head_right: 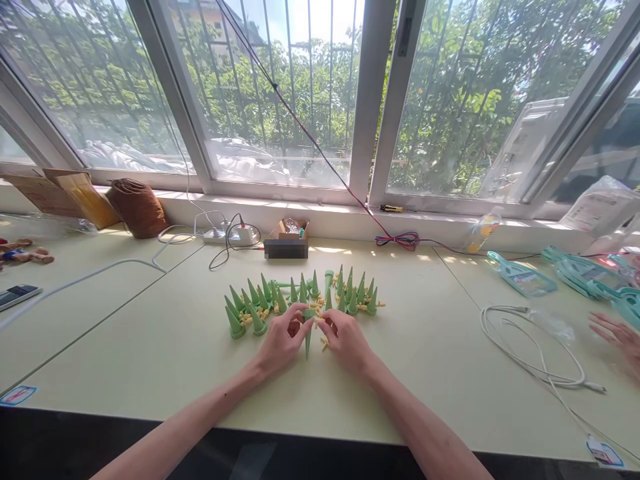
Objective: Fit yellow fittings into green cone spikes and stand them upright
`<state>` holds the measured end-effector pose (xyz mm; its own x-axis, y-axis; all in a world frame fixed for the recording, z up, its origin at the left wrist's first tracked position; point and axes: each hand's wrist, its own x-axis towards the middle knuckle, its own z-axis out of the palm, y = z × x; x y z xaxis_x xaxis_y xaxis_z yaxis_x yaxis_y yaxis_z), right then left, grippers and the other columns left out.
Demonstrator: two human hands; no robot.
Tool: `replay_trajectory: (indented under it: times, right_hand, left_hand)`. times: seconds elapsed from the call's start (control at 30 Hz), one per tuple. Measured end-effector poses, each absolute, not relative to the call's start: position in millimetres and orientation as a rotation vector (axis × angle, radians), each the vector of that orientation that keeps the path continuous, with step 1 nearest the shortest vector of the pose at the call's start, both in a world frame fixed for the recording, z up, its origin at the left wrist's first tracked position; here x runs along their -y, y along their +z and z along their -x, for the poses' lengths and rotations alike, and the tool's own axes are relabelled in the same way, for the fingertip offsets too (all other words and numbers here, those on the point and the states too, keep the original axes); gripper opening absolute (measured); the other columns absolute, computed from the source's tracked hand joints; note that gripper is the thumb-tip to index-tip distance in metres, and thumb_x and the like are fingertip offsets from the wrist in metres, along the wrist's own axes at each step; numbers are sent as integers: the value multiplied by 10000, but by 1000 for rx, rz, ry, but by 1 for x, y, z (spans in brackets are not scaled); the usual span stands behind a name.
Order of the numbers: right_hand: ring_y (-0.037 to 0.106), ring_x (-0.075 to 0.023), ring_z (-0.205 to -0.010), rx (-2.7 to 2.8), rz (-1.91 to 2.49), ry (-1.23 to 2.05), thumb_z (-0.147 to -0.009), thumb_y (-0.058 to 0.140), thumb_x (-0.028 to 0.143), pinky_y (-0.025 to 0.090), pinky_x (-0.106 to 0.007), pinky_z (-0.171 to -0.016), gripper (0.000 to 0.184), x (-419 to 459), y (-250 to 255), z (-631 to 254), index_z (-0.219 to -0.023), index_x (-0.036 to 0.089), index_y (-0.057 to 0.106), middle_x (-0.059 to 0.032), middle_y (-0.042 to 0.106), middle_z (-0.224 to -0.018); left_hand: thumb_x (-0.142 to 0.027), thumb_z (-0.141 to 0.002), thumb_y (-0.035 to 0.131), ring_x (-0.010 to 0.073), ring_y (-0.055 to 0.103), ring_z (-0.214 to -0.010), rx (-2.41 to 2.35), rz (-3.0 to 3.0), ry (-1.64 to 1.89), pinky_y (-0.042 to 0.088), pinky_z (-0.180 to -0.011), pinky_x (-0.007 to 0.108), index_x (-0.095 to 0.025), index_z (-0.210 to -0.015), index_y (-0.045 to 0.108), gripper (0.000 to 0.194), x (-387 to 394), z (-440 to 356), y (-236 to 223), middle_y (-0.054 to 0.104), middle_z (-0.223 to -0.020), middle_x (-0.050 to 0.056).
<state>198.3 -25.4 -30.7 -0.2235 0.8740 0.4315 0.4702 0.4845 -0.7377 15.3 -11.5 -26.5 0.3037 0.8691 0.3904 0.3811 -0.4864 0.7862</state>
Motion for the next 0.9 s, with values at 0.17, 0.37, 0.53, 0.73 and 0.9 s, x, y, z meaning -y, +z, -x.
replay_trajectory:
  times: [0.17, 0.37, 0.53, 0.73, 0.9]
  right_hand:
    - [382, -124, -555, 1862, 1145, 596, -992, 447, 290, 320, -254, -539, 240, 26, -30, -198, -808, 187, 561, 30, 474, -633]
    - [425, -121, -551, 1831, 1130, 623, -960, 521, 301, 343, -238, -531, 125, 29, -28, -198, -929, 188, 562, 36, 498, -652]
    - [415, -120, -554, 1855, 1125, 610, -976, 489, 302, 341, -240, -538, 169, 27, -29, -198, -867, 192, 555, 30, 506, -657]
    - [396, -124, -555, 1880, 1165, 575, -991, 442, 291, 329, -246, -538, 265, 26, -28, -198, -769, 190, 547, 26, 490, -629]
    - [437, -120, -542, 1883, 1144, 569, -970, 506, 314, 354, -239, -531, 168, 27, -30, -198, -892, 185, 579, 34, 519, -633]
  left_hand:
    - [-356, -929, 540, 66, 363, -456, -1117, -2003, 1110, 275, -473, 209, -196, -1075, 520, 217, 12, -16, -25, 506, -716, -51]
    - [-360, -931, 537, 69, 361, -459, -1125, -2000, 1104, 271, -472, 209, -197, -1083, 522, 223, 13, -16, -23, 511, -716, -50]
    - [-359, -933, 537, 73, 368, -464, -1126, -2012, 1091, 277, -478, 213, -200, -1089, 523, 223, 13, -16, -22, 510, -703, -53]
    - [-359, -934, 538, 72, 366, -468, -1132, -2018, 1078, 283, -483, 214, -201, -1086, 520, 220, 12, -15, -25, 514, -705, -52]
    - [-363, -937, 530, 78, 356, -474, -1137, -2039, 1057, 284, -484, 214, -198, -1103, 530, 234, 12, -15, -24, 534, -699, -44]
